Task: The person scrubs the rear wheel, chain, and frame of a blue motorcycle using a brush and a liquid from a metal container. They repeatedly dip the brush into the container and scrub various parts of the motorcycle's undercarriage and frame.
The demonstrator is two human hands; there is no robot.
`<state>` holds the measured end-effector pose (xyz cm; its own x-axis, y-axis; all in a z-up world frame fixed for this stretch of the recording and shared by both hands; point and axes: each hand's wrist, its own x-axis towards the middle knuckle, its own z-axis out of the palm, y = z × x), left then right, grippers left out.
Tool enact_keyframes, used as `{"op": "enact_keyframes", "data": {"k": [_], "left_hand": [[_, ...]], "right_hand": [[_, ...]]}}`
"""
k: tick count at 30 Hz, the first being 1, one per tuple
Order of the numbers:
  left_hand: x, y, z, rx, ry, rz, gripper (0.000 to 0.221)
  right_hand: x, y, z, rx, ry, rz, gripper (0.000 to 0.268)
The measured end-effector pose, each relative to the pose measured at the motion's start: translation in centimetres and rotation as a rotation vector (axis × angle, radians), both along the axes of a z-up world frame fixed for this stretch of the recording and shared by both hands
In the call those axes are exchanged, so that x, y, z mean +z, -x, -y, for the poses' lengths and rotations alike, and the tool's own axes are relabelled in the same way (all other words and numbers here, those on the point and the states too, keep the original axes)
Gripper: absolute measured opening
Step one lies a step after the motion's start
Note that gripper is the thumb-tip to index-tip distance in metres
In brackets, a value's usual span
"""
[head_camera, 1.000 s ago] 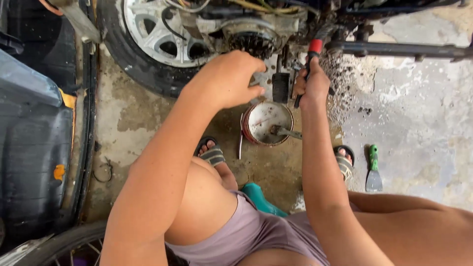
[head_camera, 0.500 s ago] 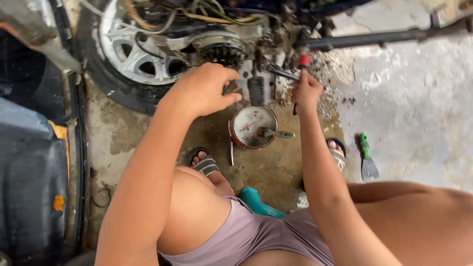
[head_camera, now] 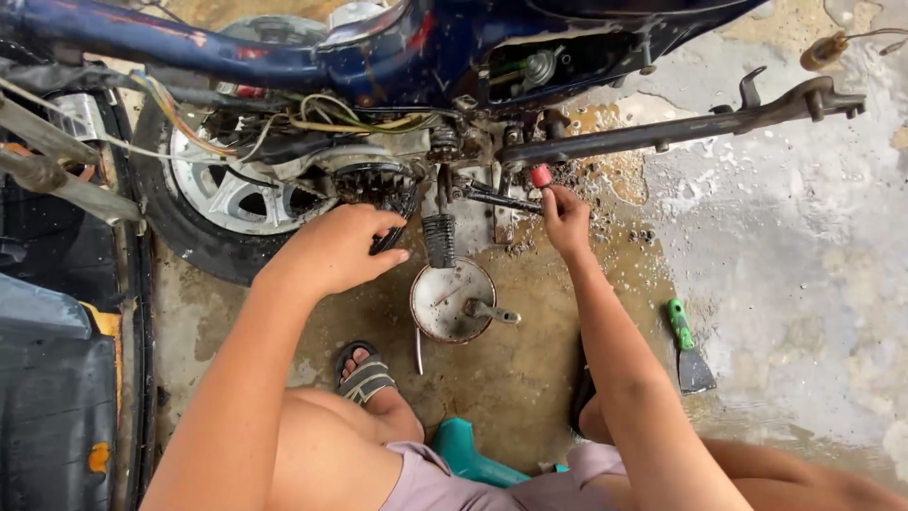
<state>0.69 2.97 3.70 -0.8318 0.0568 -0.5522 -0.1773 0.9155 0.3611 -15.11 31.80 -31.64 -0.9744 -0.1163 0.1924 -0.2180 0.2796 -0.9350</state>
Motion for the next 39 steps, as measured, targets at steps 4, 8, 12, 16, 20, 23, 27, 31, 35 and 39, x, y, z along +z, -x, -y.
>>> {"op": "enact_keyframes", "data": {"k": [4, 8, 12, 16, 20, 23, 27, 31, 35, 39], "left_hand": [[0.1, 1.0, -0.1, 0.03, 0.049, 0.042, 0.051], [-0.3, 1.3, -0.6, 0.033, 0.066, 0.07, 0.051], [1.3, 1.7, -1.3, 0.029, 0.059, 0.087, 0.051], [1.5, 2.4, -1.3, 0.016, 0.072, 0.027, 0.051], [1.3, 2.0, -1.4, 0.005, 0.041, 0.073, 0.051], [1.8, 2.4, -1.5, -0.015, 0.054, 0.035, 0.051], [1.4, 1.7, -1.7, -0.043, 0.055, 0.027, 0.051], [1.3, 1.6, -1.3, -0.034, 0.067, 0.035, 0.051], [0.7, 0.6, -1.5, -0.025, 0.075, -0.038, 0.056], [0.6, 0.2, -1.7, -0.004, 0.075, -0.086, 0.057]], "right_hand": [[1.7, 1.2, 1.7, 0.058, 0.08, -0.04, 0.02], [-1.5, 0.7, 1.2, -0.009, 0.179, -0.076, 0.023], [-1.6, 2.5, 1.0, 0.002, 0.127, -0.089, 0.024], [-1.1, 3.4, 1.2, 0.029, 0.068, -0.138, 0.028], [-1.9, 2.1, 1.5, -0.003, 0.102, -0.022, 0.025], [0.0, 3.2, 1.2, 0.002, 0.098, -0.052, 0.023], [0.5, 2.1, 1.1, 0.021, 0.015, -0.064, 0.023], [2.2, 2.7, 0.1, 0.061, -0.086, -0.025, 0.027], [4.4, 1.9, -0.3, 0.073, -0.233, -0.097, 0.026], [5.2, 2.7, -1.0, 0.112, -0.262, -0.151, 0.037]]}}
